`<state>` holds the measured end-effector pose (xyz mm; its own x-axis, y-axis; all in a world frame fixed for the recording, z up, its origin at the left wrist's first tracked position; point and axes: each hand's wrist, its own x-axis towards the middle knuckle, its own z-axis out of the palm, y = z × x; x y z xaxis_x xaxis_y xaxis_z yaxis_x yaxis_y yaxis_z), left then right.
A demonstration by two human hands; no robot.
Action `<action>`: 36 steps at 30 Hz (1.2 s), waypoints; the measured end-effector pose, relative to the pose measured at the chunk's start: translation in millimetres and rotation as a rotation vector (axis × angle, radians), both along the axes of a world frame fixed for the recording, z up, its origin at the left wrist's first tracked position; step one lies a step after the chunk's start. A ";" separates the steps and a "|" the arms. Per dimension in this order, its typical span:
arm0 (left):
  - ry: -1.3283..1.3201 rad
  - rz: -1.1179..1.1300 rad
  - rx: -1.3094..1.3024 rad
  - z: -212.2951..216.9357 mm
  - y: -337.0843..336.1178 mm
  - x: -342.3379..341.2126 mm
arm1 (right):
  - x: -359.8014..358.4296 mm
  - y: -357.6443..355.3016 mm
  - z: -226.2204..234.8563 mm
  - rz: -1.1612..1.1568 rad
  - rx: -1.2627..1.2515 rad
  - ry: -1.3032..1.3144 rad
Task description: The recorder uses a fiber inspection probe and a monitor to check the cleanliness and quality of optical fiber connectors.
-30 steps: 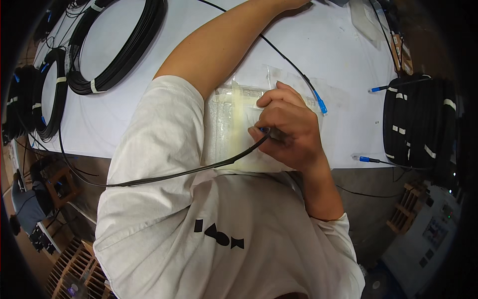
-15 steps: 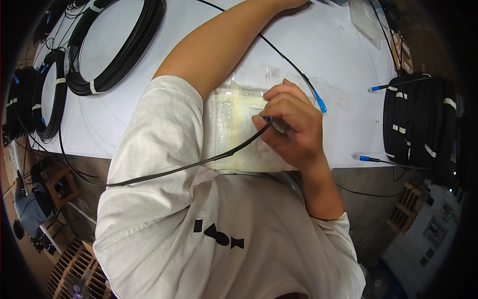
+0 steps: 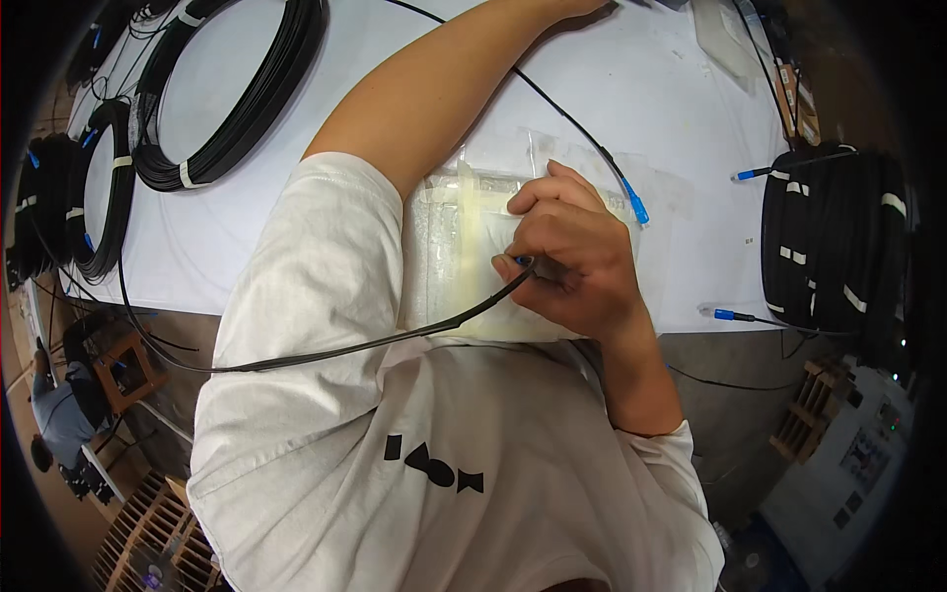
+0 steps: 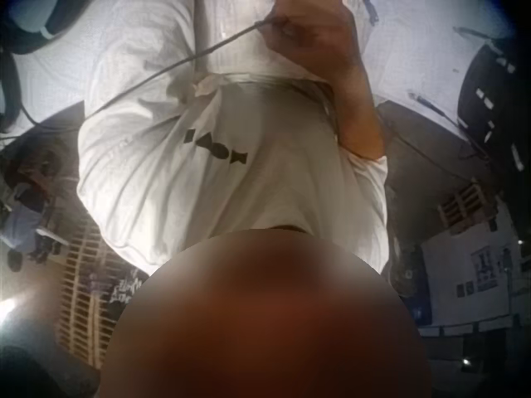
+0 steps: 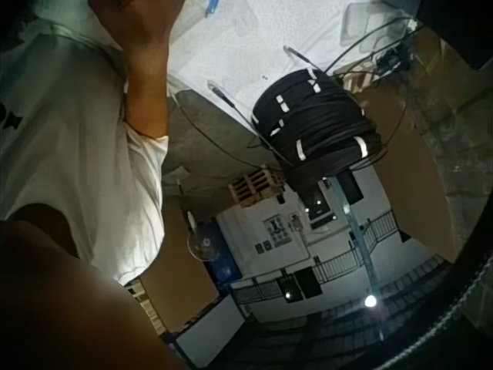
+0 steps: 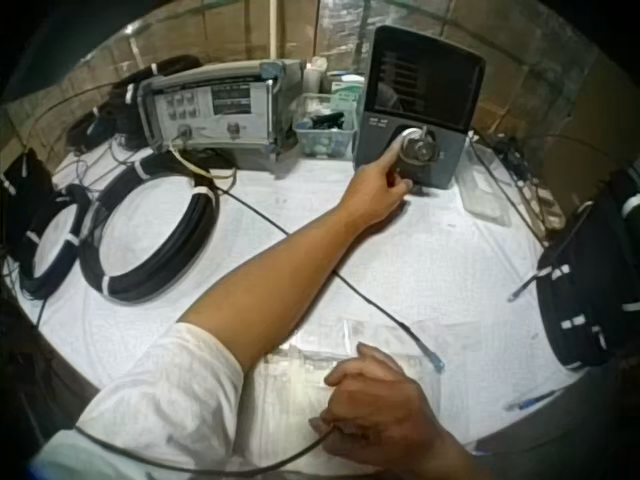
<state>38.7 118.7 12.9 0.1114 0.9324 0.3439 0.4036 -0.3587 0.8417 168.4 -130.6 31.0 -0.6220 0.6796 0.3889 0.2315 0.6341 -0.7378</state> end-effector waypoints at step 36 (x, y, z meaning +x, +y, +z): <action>-0.055 -0.019 0.135 -29.0 18.7 4.9 | 56.6 222.1 17.8 -0.773 0.637 0.140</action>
<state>43.7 137.4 -16.1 0.1057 0.8752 0.4721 0.3503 -0.4771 0.8060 224.9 91.6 48.8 -0.0202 0.5176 0.8554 0.6824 0.6324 -0.3665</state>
